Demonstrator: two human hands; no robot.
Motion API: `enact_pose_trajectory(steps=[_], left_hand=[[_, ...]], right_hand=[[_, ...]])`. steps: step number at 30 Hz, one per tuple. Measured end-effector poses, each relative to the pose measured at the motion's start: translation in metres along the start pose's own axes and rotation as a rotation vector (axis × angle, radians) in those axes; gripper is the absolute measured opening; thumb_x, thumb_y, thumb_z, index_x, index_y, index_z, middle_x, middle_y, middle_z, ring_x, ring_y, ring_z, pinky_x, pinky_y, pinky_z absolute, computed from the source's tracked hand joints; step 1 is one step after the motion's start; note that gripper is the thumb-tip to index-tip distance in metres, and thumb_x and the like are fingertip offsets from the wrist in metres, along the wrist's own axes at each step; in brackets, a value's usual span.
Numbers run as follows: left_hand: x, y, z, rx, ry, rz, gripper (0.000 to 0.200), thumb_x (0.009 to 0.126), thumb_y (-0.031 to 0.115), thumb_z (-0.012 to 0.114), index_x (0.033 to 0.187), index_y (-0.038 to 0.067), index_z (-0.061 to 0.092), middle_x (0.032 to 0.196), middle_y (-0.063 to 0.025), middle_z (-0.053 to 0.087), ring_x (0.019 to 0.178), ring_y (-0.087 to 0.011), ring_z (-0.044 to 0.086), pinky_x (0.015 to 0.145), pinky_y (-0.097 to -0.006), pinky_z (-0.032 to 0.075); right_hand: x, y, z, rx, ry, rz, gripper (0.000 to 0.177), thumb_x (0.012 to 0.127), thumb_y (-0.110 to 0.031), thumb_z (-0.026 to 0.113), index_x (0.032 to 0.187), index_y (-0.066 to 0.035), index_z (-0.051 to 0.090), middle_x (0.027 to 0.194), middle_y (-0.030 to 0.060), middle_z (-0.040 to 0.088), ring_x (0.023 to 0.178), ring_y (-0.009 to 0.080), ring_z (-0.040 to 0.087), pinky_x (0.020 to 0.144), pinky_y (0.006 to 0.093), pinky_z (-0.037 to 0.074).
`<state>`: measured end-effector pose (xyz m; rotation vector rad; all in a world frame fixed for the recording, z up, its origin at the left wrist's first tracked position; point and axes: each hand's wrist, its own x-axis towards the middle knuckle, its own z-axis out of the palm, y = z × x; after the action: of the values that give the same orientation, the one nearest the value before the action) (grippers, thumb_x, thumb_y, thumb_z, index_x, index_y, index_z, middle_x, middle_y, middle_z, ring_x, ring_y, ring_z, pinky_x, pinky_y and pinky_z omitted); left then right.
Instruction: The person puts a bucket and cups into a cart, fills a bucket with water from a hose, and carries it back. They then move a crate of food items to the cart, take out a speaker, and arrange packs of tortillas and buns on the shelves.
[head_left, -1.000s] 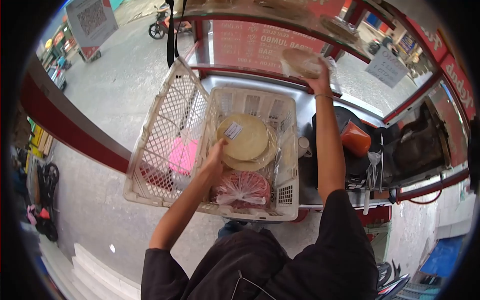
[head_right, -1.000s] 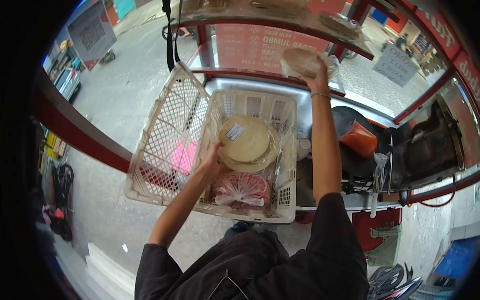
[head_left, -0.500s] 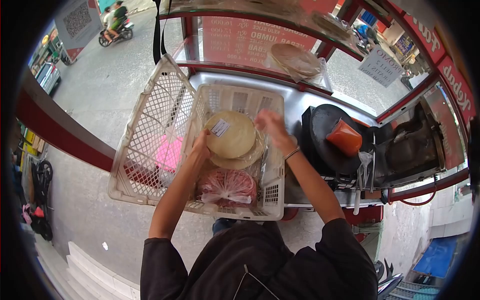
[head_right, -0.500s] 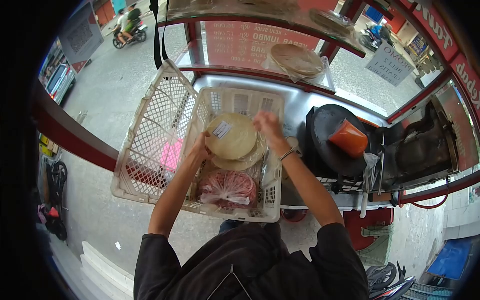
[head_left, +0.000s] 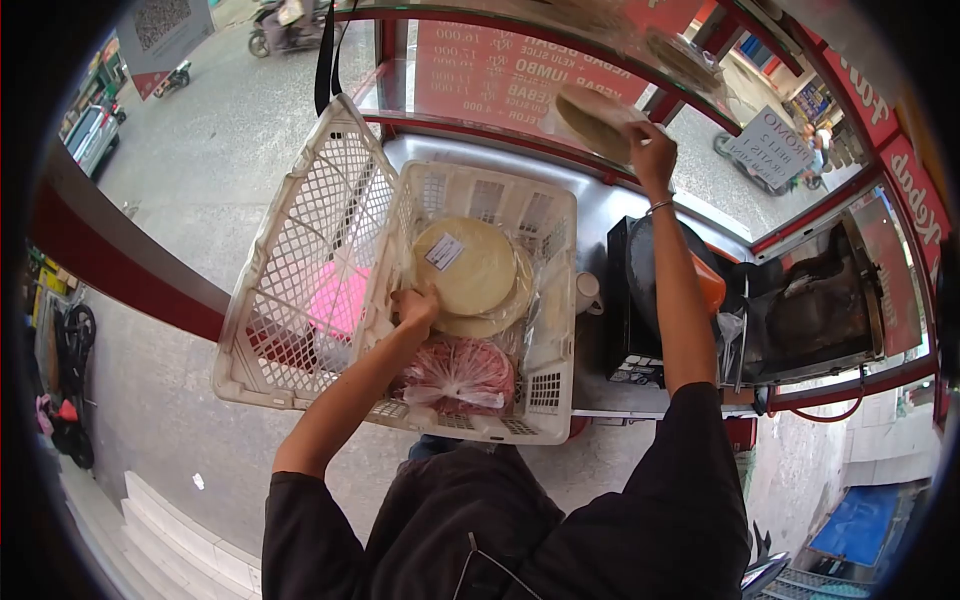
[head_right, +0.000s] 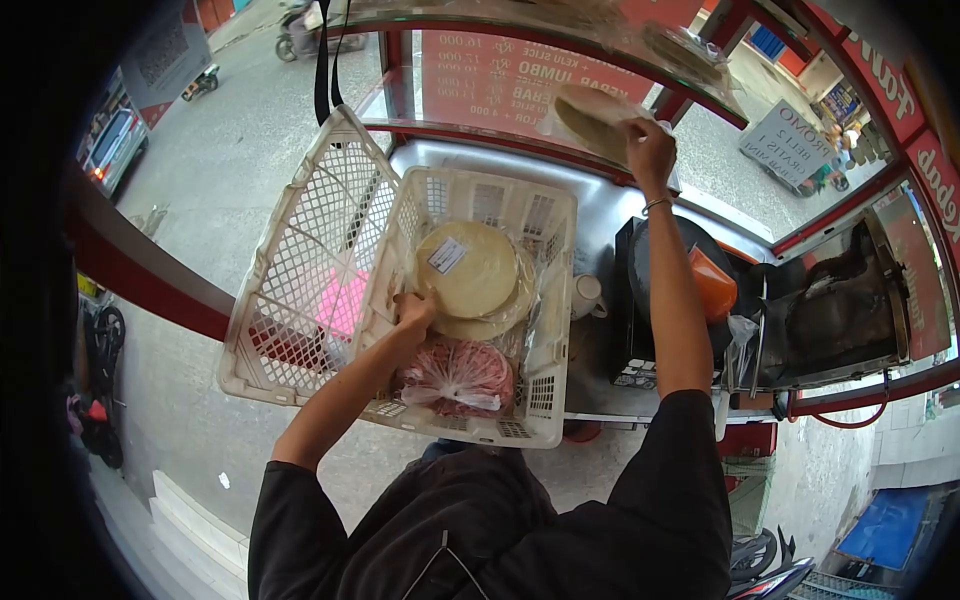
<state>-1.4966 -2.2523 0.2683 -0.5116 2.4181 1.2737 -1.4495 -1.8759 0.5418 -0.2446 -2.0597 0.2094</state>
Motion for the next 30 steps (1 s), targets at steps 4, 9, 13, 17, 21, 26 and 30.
enact_pose_trajectory(steps=[4,9,13,17,21,26,30], left_hand=[[-0.006,-0.004,-0.015,-0.051,-0.111,0.130,0.057,0.081,0.034,0.067,0.115,-0.006,0.046,0.111,-0.0247,0.057,0.105,-0.0368,0.057,0.091,-0.0421,0.045],[-0.022,0.009,-0.026,-0.081,-0.078,0.117,0.041,0.082,0.030,0.064,0.103,-0.004,0.056,0.107,-0.0248,0.060,0.101,-0.0361,0.059,0.088,-0.0423,0.045],[-0.012,0.008,-0.021,-0.101,-0.013,0.209,0.033,0.083,0.022,0.055,0.102,-0.005,0.059,0.102,-0.0261,0.062,0.098,-0.0366,0.061,0.086,-0.0427,0.047],[0.006,0.011,-0.019,-0.140,-0.069,0.314,0.034,0.081,0.017,0.052,0.104,-0.007,0.059,0.101,-0.0268,0.063,0.093,-0.0386,0.063,0.080,-0.0424,0.049],[0.002,0.030,-0.043,-0.291,-0.232,0.205,0.027,0.081,0.016,0.052,0.099,-0.005,0.056,0.087,-0.0153,0.059,0.057,-0.0250,0.056,0.056,-0.0367,0.048],[0.005,0.029,-0.046,-0.656,-0.489,-0.042,0.028,0.083,0.017,0.055,0.102,-0.004,0.053,0.081,-0.0113,0.054,0.054,-0.0217,0.049,0.050,-0.0387,0.043],[-0.041,0.034,-0.034,-0.590,-0.393,-0.182,0.063,0.081,0.019,0.061,0.129,-0.009,0.030,0.127,-0.0234,0.040,0.111,-0.0380,0.048,0.088,-0.0544,0.045]], right_hand=[[0.027,-0.002,-0.016,-0.043,-0.033,0.149,0.023,0.077,-0.030,0.071,0.087,-0.010,0.072,0.080,0.0118,0.069,0.074,0.0250,0.068,0.068,0.0331,0.051],[0.017,-0.007,-0.018,-0.023,-0.188,-0.017,0.018,0.079,-0.024,0.070,0.086,-0.007,0.072,0.080,0.0115,0.069,0.075,0.0244,0.068,0.068,0.0317,0.051],[-0.016,-0.008,-0.006,-0.074,-0.339,-0.015,0.020,0.077,-0.024,0.070,0.087,-0.007,0.068,0.087,0.0102,0.067,0.081,0.0278,0.065,0.072,0.0350,0.051],[-0.035,-0.027,-0.022,-0.303,-0.238,-0.195,0.038,0.071,-0.023,0.075,0.102,-0.012,0.055,0.103,0.0084,0.051,0.101,0.0287,0.053,0.081,0.0384,0.048],[-0.041,-0.004,-0.032,-0.501,-0.272,-0.167,0.029,0.075,-0.023,0.072,0.092,-0.009,0.054,0.101,0.0076,0.056,0.095,0.0273,0.056,0.076,0.0386,0.049],[-0.031,0.019,-0.032,-0.439,-0.353,-0.225,0.011,0.082,-0.015,0.064,0.084,-0.006,0.057,0.080,0.0089,0.061,0.079,0.0280,0.060,0.070,0.0384,0.049],[-0.030,-0.006,-0.035,-0.314,-0.348,-0.209,0.010,0.083,-0.013,0.062,0.084,-0.005,0.056,0.082,0.0099,0.060,0.082,0.0293,0.059,0.070,0.0388,0.048]])
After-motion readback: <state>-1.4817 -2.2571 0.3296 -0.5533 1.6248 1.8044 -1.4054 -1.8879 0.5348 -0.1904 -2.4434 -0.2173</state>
